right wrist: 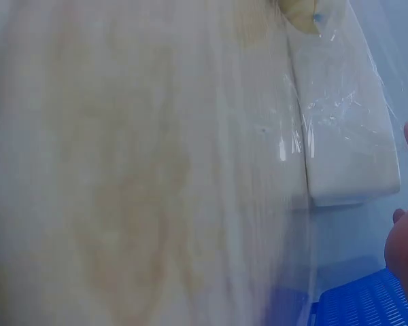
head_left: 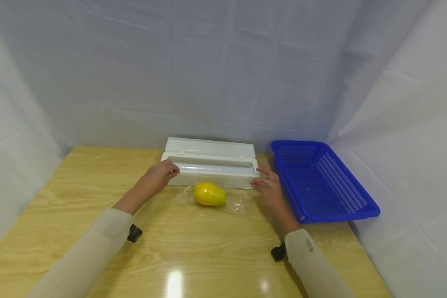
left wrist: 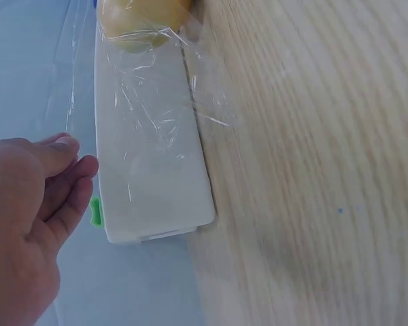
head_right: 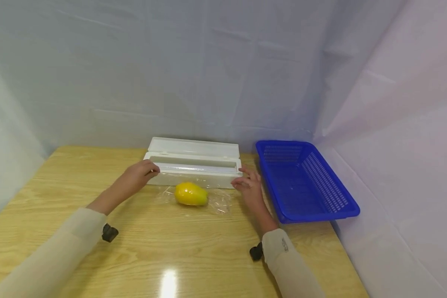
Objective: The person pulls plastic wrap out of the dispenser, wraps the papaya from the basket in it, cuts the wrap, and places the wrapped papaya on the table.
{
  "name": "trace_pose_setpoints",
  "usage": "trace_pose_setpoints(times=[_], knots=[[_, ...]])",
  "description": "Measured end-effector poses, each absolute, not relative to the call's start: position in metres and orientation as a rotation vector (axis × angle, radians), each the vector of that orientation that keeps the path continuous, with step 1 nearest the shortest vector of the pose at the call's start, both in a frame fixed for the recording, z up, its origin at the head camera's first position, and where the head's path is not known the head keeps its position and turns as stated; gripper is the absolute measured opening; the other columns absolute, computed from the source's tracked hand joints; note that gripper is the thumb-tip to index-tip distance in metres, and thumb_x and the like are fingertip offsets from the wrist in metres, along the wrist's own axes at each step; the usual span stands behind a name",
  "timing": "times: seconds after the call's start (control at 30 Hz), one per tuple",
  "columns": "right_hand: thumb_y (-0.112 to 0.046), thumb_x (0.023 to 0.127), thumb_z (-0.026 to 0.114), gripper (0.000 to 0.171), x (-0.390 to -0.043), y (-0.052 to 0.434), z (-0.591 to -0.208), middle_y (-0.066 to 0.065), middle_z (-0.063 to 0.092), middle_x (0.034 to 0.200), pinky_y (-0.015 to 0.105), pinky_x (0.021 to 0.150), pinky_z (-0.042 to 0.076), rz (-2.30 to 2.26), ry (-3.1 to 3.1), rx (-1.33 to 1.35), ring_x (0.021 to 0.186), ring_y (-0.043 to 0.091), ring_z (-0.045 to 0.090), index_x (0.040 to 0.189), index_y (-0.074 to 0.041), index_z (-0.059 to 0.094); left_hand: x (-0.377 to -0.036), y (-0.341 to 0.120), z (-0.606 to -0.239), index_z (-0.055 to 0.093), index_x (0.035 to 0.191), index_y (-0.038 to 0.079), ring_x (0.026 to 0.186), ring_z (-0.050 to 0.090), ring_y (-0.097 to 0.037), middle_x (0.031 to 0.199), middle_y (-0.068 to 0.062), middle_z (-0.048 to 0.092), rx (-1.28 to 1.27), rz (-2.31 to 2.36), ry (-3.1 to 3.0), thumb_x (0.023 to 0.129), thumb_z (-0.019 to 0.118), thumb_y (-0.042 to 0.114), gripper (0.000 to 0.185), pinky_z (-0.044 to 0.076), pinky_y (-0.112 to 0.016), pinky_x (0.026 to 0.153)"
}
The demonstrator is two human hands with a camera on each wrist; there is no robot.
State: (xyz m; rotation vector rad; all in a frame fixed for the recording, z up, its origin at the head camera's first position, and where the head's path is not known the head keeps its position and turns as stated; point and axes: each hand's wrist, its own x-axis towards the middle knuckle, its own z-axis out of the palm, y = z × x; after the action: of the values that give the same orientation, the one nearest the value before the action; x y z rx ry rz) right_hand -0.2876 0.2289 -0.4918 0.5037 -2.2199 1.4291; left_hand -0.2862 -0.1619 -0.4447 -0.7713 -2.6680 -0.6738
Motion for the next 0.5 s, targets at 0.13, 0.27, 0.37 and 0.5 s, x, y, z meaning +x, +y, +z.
trace_pose_setpoints(times=[0.13,0.27,0.37,0.5], knots=[[0.002,0.080,0.079,0.004,-0.274,0.230,-0.490,0.023,0.061,0.131,0.033,0.106,0.031,1.408,-2.279,0.537,0.131,0.043,0.040,0.083,0.003,0.076,-0.273,-0.165,-0.449,0.071,0.107,0.000,0.093,0.064,-0.027,0.101,-0.012,0.067,-0.725,-0.753,-2.654,0.098,0.064,0.005,0.013,0.058,-0.045,0.085],[0.005,0.080,0.077,0.004,-0.264,0.234,-0.492,0.024,0.062,0.128,0.027,0.102,0.036,1.406,-2.280,0.642,0.128,0.043,0.042,0.082,0.002,0.077,-0.255,-0.166,-0.455,0.070,0.108,0.002,0.096,0.064,-0.026,0.105,-0.010,0.067,-0.675,-0.826,-2.664,0.099,0.063,0.007,0.013,0.057,-0.045,0.085],[0.005,0.080,0.078,0.007,-0.259,0.237,-0.493,0.024,0.063,0.126,0.037,0.104,0.039,1.361,-2.270,0.755,0.126,0.043,0.045,0.082,-0.001,0.078,-0.242,-0.167,-0.461,0.070,0.106,0.003,0.095,0.064,-0.024,0.105,-0.009,0.067,-0.653,-0.852,-2.652,0.098,0.064,0.006,0.010,0.057,-0.043,0.082],[0.006,0.074,0.080,0.013,-0.257,0.240,-0.496,0.025,0.065,0.118,0.040,0.103,0.035,1.202,-2.245,0.908,0.119,0.043,0.047,0.078,-0.006,0.077,-0.228,-0.166,-0.469,0.071,0.099,0.004,0.092,0.065,-0.023,0.102,-0.007,0.066,-0.685,-0.855,-2.613,0.093,0.069,0.001,0.006,0.059,-0.039,0.079]])
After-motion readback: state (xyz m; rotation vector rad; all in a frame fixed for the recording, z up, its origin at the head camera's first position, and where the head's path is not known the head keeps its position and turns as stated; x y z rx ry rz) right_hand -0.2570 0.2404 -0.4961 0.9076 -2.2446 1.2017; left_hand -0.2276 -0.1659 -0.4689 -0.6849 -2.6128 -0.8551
